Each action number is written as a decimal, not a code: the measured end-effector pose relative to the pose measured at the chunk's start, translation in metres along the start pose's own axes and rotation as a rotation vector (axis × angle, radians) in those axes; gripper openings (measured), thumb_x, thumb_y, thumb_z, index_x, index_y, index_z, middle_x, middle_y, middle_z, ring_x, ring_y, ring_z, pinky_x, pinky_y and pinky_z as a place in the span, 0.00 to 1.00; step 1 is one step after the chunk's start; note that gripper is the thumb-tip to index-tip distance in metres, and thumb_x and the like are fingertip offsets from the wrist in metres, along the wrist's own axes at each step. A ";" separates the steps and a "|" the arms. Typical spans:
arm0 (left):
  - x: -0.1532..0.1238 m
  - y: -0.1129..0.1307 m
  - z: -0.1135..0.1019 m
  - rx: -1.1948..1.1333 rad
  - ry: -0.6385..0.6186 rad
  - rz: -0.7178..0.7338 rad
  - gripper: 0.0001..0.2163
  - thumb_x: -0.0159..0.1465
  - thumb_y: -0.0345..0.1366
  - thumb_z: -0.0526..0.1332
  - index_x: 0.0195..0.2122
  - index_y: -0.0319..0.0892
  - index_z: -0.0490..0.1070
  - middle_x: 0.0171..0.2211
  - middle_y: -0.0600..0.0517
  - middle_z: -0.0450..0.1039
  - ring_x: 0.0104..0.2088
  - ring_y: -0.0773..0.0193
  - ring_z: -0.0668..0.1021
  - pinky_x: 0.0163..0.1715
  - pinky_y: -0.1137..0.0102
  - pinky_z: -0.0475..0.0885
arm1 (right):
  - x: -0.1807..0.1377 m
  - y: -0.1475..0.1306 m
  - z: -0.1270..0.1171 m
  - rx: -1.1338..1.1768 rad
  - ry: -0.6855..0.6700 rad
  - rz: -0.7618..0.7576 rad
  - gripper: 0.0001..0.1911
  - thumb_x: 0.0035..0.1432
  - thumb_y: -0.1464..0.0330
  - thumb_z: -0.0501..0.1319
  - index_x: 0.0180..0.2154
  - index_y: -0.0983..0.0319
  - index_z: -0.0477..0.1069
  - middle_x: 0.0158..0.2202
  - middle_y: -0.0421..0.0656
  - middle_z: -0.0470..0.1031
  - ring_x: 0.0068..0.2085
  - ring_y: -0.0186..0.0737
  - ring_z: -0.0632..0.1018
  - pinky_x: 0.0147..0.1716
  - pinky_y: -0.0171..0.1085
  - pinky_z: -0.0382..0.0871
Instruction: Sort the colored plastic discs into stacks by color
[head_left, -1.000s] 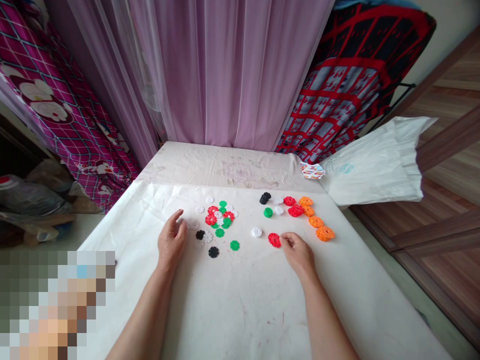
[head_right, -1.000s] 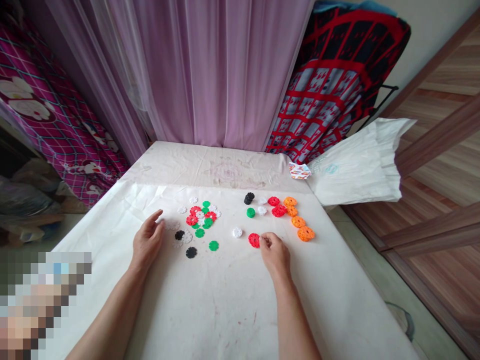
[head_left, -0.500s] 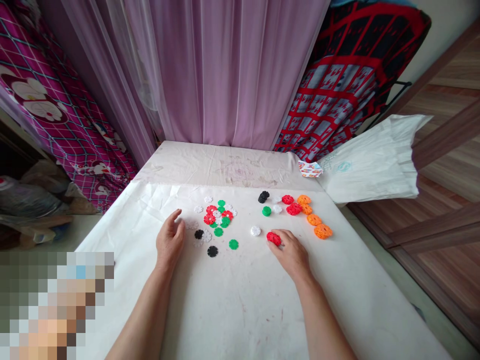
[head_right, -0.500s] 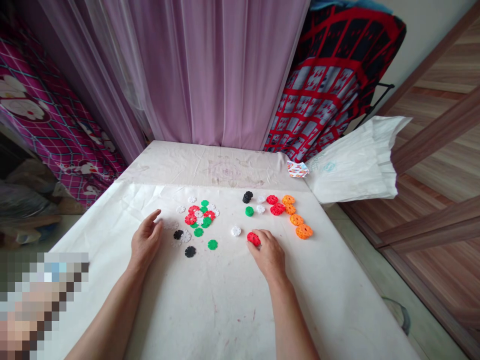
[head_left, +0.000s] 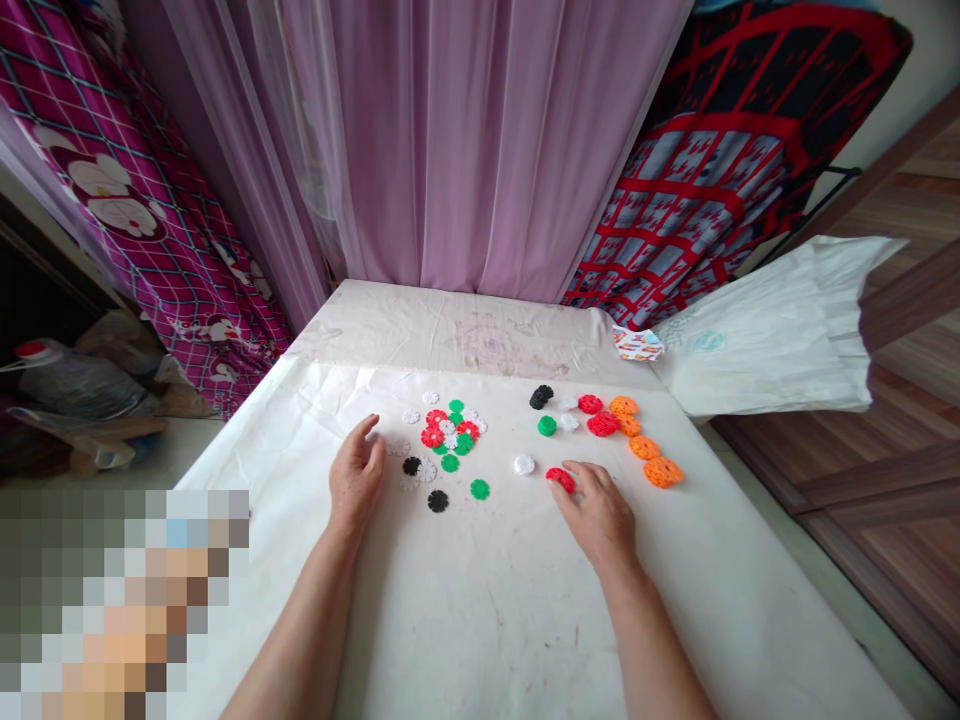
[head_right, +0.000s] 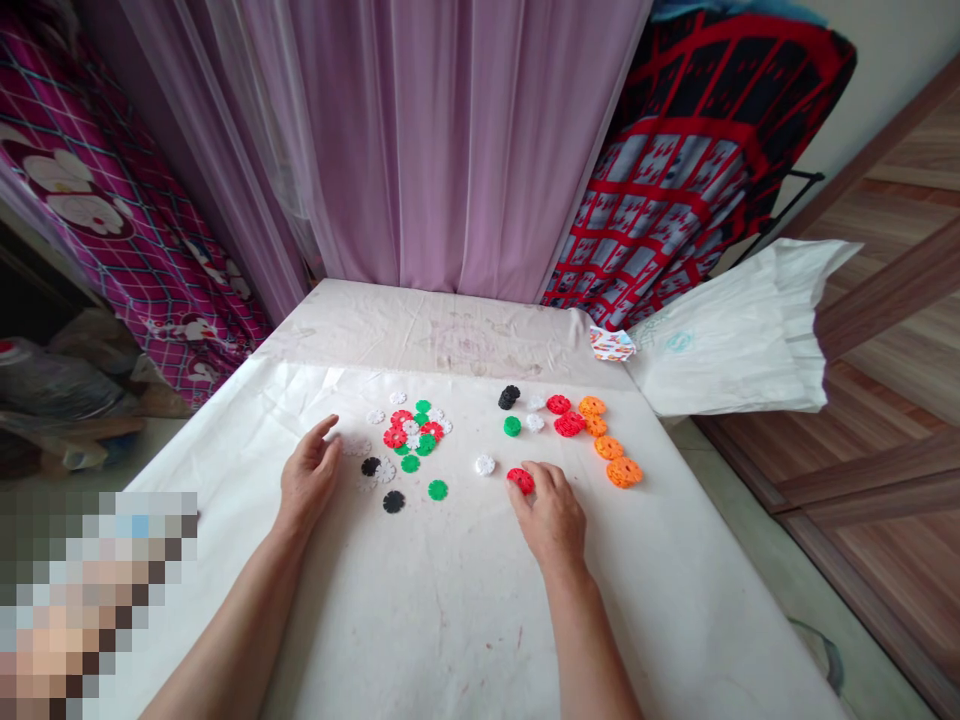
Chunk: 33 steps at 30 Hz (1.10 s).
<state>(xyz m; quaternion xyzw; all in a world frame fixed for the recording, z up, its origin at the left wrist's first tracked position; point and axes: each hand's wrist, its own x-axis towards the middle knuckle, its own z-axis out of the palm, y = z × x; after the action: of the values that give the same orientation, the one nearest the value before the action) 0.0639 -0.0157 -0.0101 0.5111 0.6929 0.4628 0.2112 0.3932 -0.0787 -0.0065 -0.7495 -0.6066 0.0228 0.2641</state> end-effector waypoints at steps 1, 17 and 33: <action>0.000 0.000 0.000 0.001 0.001 0.007 0.18 0.62 0.40 0.57 0.52 0.48 0.72 0.43 0.51 0.78 0.49 0.58 0.77 0.54 0.61 0.70 | 0.000 -0.006 -0.002 0.002 0.044 -0.021 0.18 0.59 0.57 0.54 0.43 0.59 0.74 0.46 0.48 0.75 0.41 0.43 0.76 0.38 0.39 0.67; 0.000 -0.002 0.000 -0.014 -0.007 0.011 0.18 0.61 0.38 0.57 0.53 0.47 0.71 0.47 0.51 0.77 0.50 0.59 0.76 0.55 0.61 0.69 | -0.024 -0.090 0.036 0.111 -0.217 -0.307 0.09 0.54 0.72 0.59 0.38 0.57 0.72 0.36 0.41 0.77 0.36 0.39 0.76 0.36 0.35 0.66; 0.001 -0.003 0.000 -0.001 0.014 0.021 0.17 0.61 0.38 0.57 0.52 0.49 0.72 0.45 0.52 0.78 0.50 0.58 0.77 0.55 0.61 0.69 | 0.094 -0.019 0.012 -0.047 -0.017 0.054 0.12 0.54 0.64 0.60 0.41 0.57 0.70 0.37 0.40 0.78 0.34 0.39 0.75 0.30 0.35 0.59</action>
<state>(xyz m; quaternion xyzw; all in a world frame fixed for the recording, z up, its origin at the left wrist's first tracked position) 0.0622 -0.0154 -0.0120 0.5150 0.6886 0.4690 0.2015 0.3968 0.0151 0.0182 -0.7714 -0.5887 0.0220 0.2404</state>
